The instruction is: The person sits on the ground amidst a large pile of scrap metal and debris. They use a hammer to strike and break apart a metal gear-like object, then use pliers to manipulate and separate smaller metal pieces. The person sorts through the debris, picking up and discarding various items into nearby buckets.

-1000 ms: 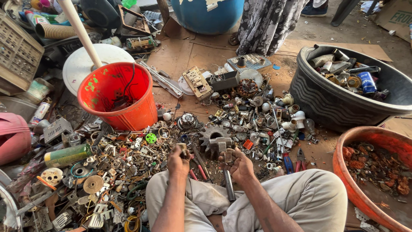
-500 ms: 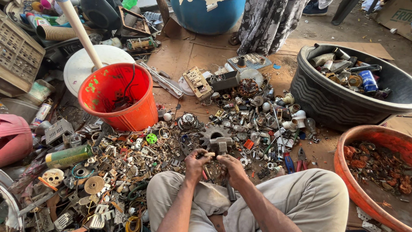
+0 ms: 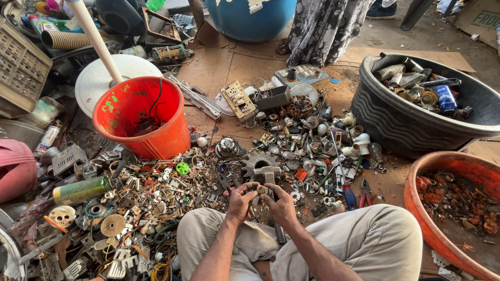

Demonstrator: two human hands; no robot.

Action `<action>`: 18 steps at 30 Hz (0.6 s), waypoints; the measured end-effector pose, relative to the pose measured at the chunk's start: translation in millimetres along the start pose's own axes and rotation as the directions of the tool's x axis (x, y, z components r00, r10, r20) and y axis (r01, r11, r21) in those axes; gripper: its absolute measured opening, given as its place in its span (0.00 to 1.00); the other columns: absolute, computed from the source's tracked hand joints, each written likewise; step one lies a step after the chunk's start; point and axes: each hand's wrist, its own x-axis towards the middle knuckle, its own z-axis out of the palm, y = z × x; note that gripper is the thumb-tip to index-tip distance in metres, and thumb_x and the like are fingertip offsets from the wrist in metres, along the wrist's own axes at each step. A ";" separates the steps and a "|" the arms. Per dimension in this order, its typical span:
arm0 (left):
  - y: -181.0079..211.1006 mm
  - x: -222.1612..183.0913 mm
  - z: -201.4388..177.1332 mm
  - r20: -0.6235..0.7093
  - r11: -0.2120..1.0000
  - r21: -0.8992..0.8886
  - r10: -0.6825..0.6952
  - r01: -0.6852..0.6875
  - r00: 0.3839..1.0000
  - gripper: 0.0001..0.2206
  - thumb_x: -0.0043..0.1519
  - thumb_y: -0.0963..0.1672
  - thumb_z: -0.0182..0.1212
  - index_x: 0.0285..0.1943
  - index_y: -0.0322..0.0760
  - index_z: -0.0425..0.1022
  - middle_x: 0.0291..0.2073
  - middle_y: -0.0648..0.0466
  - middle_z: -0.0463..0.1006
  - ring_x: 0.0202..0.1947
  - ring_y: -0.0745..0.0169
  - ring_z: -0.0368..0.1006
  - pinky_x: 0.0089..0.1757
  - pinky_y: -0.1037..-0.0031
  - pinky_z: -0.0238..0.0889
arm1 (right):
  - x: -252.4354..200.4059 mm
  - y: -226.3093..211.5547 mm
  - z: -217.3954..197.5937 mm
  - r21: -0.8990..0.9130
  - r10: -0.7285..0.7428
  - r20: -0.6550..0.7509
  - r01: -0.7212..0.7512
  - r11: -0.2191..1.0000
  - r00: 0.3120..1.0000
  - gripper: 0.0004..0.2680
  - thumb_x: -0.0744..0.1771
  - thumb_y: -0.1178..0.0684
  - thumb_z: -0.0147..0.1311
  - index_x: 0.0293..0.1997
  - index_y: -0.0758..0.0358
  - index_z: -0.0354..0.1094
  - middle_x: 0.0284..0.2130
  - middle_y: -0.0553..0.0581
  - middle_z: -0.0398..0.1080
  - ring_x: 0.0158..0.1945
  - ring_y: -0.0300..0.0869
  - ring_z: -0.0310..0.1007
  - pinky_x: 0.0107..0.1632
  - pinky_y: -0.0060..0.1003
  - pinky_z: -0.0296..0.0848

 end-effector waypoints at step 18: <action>-23.5 12.0 -15.5 0.009 0.987 0.159 -0.007 0.005 1.000 0.13 0.66 0.41 0.57 0.54 0.25 0.81 0.41 0.50 0.85 0.36 0.70 0.80 0.38 0.81 0.75 | -4.7 -1.1 -9.4 -0.384 -0.101 0.094 0.130 0.914 0.990 0.16 0.64 0.43 0.62 0.55 0.56 0.71 0.39 0.54 0.77 0.39 0.42 0.80 0.43 0.38 0.79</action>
